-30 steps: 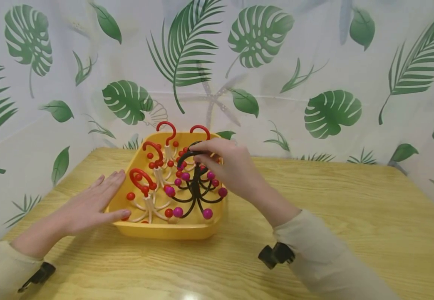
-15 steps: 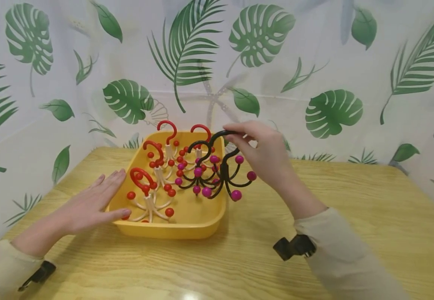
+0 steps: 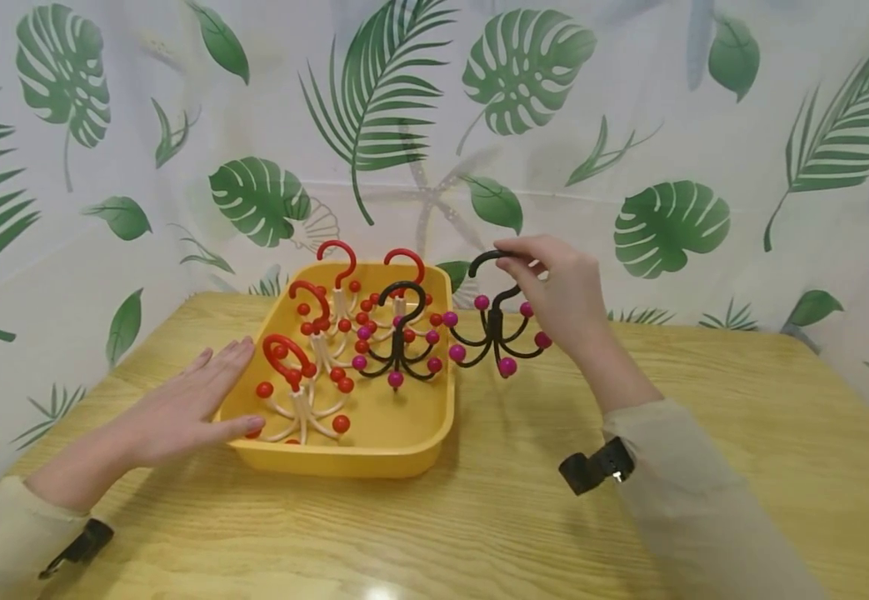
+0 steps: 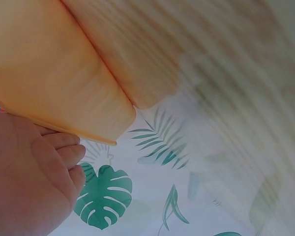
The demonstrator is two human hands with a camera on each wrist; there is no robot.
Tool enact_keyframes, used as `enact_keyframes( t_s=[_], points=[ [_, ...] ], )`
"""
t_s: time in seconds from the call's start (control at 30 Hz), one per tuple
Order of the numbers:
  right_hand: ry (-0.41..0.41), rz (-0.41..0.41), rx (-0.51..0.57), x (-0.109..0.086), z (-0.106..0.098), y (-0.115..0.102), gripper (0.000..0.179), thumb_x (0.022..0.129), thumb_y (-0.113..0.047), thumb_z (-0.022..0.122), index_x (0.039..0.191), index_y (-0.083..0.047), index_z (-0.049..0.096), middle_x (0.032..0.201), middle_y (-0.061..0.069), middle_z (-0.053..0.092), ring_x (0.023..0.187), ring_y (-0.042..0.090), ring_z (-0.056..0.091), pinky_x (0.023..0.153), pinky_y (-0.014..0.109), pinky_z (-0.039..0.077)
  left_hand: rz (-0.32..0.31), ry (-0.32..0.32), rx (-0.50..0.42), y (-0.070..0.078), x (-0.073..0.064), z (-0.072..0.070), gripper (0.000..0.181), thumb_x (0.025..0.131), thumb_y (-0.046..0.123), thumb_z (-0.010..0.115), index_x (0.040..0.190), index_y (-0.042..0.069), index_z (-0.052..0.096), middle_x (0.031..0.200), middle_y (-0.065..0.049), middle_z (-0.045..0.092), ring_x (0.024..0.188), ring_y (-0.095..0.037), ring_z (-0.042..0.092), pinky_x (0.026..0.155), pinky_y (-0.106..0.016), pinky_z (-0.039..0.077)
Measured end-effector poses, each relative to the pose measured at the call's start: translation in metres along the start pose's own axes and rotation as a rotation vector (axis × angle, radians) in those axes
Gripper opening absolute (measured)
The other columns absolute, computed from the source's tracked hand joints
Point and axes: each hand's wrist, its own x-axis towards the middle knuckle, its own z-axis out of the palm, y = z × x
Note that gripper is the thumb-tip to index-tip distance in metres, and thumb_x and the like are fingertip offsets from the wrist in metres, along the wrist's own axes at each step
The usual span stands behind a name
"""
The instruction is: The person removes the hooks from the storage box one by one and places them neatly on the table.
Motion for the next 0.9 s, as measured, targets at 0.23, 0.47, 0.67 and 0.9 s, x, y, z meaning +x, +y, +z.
enact_keyframes(
  t_s=[0.23,0.47,0.67,0.9],
  points=[
    [-0.028,0.046,-0.066,0.004,0.007,0.020,0.022,0.090,-0.011,0.067,0.109,-0.003,0.072,0.095,0.014,0.071,0.078,0.024,0.061,0.064,0.019,0.040,-0.004,-0.005,-0.003,0.000,-0.001,-0.001,0.100,0.089,0.070,0.041,0.152,0.000,0.010,0.158,-0.016,0.008,0.144,-0.032,0.009,0.116,-0.048,0.006],
    [-0.076,0.091,-0.113,0.012,0.020,0.038,0.022,0.090,-0.009,0.066,0.110,-0.001,0.070,0.095,0.015,0.070,0.080,0.027,0.062,0.065,0.031,0.046,-0.010,-0.008,0.000,-0.001,0.001,0.000,0.101,0.088,0.071,0.040,0.152,0.000,0.010,0.158,-0.015,0.007,0.144,-0.031,0.008,0.116,-0.047,0.006],
    [-0.140,0.175,-0.111,0.019,0.029,0.048,0.022,0.092,-0.010,0.064,0.111,0.000,0.068,0.097,0.017,0.069,0.084,0.030,0.062,0.069,0.040,0.047,-0.016,-0.013,-0.001,-0.001,0.001,0.000,0.102,0.087,0.072,0.040,0.152,0.000,0.010,0.158,-0.016,0.008,0.144,-0.031,0.008,0.116,-0.047,0.006],
    [-0.198,0.298,-0.021,0.026,0.038,0.057,0.021,0.094,-0.011,0.062,0.111,0.000,0.066,0.104,0.019,0.068,0.094,0.032,0.061,0.081,0.044,0.050,-0.011,-0.010,-0.004,-0.002,0.002,0.001,0.101,0.088,0.071,0.041,0.152,-0.001,0.010,0.158,-0.016,0.007,0.144,-0.030,0.008,0.116,-0.046,0.006]
  ],
)
